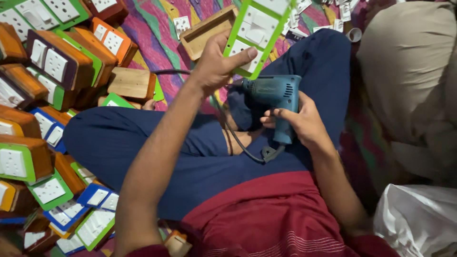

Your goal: The person uses a corded drill to drive screws into the corners of small plastic electrical switchboards. They pick up each board, drill the screws, and place the finished boards into a pile.

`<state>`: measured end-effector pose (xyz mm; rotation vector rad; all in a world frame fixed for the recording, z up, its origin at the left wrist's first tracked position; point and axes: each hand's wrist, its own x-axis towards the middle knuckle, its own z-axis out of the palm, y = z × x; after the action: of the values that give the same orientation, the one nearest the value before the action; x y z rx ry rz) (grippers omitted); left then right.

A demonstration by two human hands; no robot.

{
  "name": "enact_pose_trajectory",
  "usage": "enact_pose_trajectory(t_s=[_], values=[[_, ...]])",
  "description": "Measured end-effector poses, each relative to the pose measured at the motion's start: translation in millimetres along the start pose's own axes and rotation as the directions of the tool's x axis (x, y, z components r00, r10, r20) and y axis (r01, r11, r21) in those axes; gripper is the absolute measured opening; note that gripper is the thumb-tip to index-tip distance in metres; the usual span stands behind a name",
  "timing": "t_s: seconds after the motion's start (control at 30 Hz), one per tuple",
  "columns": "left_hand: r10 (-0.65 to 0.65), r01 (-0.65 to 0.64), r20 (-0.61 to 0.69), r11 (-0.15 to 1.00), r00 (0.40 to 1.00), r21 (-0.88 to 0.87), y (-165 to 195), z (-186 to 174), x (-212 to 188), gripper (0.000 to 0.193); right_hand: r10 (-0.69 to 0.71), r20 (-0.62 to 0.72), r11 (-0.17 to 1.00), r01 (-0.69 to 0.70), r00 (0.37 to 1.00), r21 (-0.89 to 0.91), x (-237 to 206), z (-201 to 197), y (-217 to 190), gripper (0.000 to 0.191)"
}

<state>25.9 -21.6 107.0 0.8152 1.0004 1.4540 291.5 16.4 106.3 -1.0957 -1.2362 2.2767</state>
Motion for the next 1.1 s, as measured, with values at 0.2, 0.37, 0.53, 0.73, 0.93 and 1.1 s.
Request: enact_pose_trajectory(t_s=[0.2, 0.37, 0.53, 0.73, 0.93, 1.1], values=[[0.213, -0.121, 0.167, 0.892, 0.963, -0.436, 20.1, 19.6, -17.1, 0.047, 0.013, 0.005, 1.000, -0.013, 1.000, 0.016, 3.4, -2.6, 2.0, 0.049], [0.225, -0.143, 0.139, 0.888, 0.964, -0.438, 17.9, 5.9, -20.9, 0.040, 0.014, 0.007, 1.000, -0.014, 1.000, -0.001, 5.6, -3.8, 1.8, 0.046], [0.166, -0.143, 0.015, 0.888, 0.986, -0.437, 10.1, 0.7, -10.2, 0.037, -0.004, 0.011, 1.000, 0.005, 1.000, -0.029, 5.7, -6.6, 2.6, 0.042], [0.374, -0.265, 0.130, 0.824, 0.918, -0.501, 39.2, 22.8, -22.3, 0.050, -0.002, 0.004, 0.999, 0.003, 1.000, -0.044, 7.5, -3.4, -1.0, 0.041], [0.347, -0.349, 0.090, 0.937, 0.934, 0.017, 58.9, 17.1, -26.1, 0.043, 0.015, -0.001, 0.999, -0.015, 1.000, -0.038, 6.9, -2.8, -2.8, 0.041], [0.379, -0.366, -0.021, 0.906, 0.925, 0.214, 44.6, 14.1, -15.3, 0.035, 0.008, -0.013, 0.998, -0.009, 1.000, -0.066, 8.8, -4.2, 0.9, 0.042]])
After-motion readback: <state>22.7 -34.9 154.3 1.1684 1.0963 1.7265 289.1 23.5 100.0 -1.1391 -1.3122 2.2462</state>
